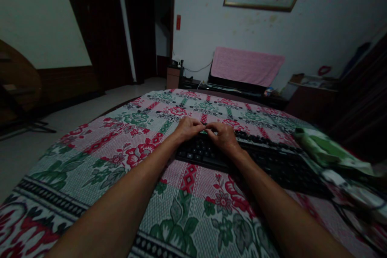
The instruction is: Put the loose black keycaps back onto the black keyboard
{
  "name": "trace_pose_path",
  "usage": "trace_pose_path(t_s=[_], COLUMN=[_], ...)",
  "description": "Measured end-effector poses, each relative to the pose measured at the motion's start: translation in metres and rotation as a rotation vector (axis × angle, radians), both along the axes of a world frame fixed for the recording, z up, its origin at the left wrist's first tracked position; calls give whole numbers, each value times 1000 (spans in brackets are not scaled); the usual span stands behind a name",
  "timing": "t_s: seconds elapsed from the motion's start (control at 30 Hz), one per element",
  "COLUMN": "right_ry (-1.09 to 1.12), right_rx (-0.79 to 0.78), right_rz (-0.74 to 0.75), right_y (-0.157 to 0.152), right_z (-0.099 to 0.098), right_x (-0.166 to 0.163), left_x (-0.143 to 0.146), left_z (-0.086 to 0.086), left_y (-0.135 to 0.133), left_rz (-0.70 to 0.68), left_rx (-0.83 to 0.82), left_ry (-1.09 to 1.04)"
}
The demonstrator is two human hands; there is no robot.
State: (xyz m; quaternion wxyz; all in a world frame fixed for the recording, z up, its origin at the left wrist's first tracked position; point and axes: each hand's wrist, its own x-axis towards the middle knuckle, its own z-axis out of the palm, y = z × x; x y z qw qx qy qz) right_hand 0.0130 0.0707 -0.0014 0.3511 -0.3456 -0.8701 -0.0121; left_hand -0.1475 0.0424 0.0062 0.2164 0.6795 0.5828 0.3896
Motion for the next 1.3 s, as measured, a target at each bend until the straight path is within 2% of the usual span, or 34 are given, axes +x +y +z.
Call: trace_pose_path(t_s=[0.1, 0.2, 0.33, 0.43, 0.67, 0.83, 1.0, 1.07, 1.3], right_ry=[93, 190, 261, 273, 155, 46, -16, -50, -128], right_rx=[-41, -127, -387, -474, -380, -387, -355, -361, -429], right_rz=[32, 44, 116, 141, 64, 35, 2, -13, -60], right_y=[-6, -9, -10, -8, -7, -11, -10, -8, -3], right_z=[0, 2, 2, 0, 1, 7, 3, 1, 1], right_x=[-2, -2, -2, -1, 2, 4, 4, 4, -3], left_x=[3, 5, 5, 4, 5, 3, -11, -16, -15], left_z=[4, 6, 5, 4, 8, 11, 3, -1, -2], left_y=[-2, -3, -4, -3, -7, -8, 8, 12, 6], left_rz=[-80, -97, -76, -66, -50, -87, 149, 163, 50], left_rx=[-72, -136, -238, -259, -288, -323, -192, -147, -156], left_ry=[-227, -340, -385, -359, -342, -249, -36, 22, 84])
